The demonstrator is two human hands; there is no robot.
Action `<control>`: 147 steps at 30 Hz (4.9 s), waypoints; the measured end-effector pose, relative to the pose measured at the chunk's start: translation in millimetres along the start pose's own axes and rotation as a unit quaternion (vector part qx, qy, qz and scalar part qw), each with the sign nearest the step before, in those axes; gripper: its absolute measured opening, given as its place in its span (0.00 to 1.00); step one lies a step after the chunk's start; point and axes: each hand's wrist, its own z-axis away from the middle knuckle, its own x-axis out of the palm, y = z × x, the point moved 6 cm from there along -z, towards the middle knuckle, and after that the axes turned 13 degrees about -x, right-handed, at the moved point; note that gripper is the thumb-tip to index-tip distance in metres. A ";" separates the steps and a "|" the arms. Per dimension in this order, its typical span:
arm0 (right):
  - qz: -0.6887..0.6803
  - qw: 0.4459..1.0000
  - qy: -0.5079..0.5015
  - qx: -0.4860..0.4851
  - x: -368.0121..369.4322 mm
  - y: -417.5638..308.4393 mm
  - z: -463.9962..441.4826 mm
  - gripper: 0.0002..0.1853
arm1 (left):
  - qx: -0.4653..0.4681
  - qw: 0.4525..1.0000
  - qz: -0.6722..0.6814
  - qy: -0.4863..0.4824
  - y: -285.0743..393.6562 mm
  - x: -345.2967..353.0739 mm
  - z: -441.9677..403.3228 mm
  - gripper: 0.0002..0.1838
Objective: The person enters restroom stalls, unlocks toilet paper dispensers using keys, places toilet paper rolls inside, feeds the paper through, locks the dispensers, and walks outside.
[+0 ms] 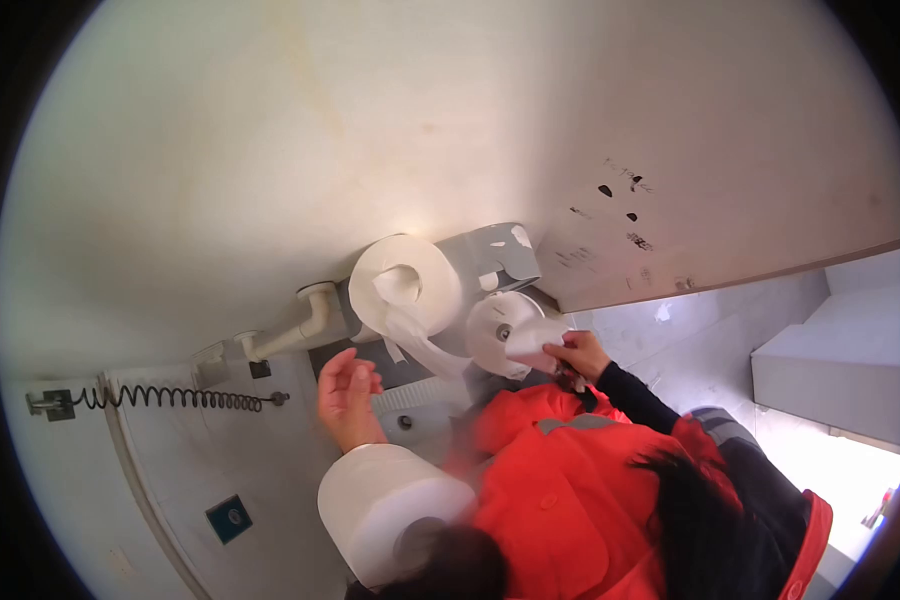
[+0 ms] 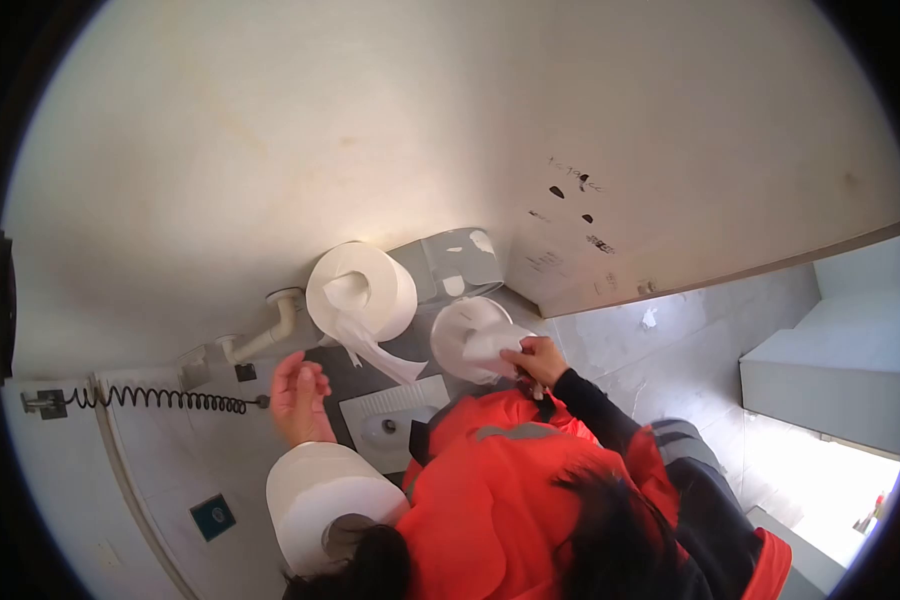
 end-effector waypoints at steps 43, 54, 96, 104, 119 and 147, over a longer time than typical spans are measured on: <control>-0.343 0.932 -0.056 -0.103 60.2 -220.5 -61.8 0.07 | -0.029 0.996 0.078 -0.044 10.6 49.1 38.4 0.09; -0.205 0.962 -0.106 -0.148 28.2 -173.2 -28.9 0.11 | -0.156 0.980 0.073 -0.101 -34.6 84.4 42.4 0.15; -0.042 0.996 -0.067 0.032 -49.7 70.6 55.2 0.23 | -0.267 0.899 0.231 -0.259 -215.9 160.4 -92.3 0.17; -0.036 0.999 -0.028 0.015 -65.0 56.9 45.6 0.21 | -0.026 0.991 -0.070 -0.107 -108.6 130.7 14.6 0.23; -0.115 0.990 -0.060 0.049 16.6 55.8 -18.3 0.21 | 0.340 0.686 -0.643 -0.004 71.6 103.9 -16.3 0.30; 0.011 0.995 0.095 -0.004 -45.4 4.0 113.5 0.30 | -0.253 0.923 -0.144 -0.251 -152.6 158.0 72.2 0.36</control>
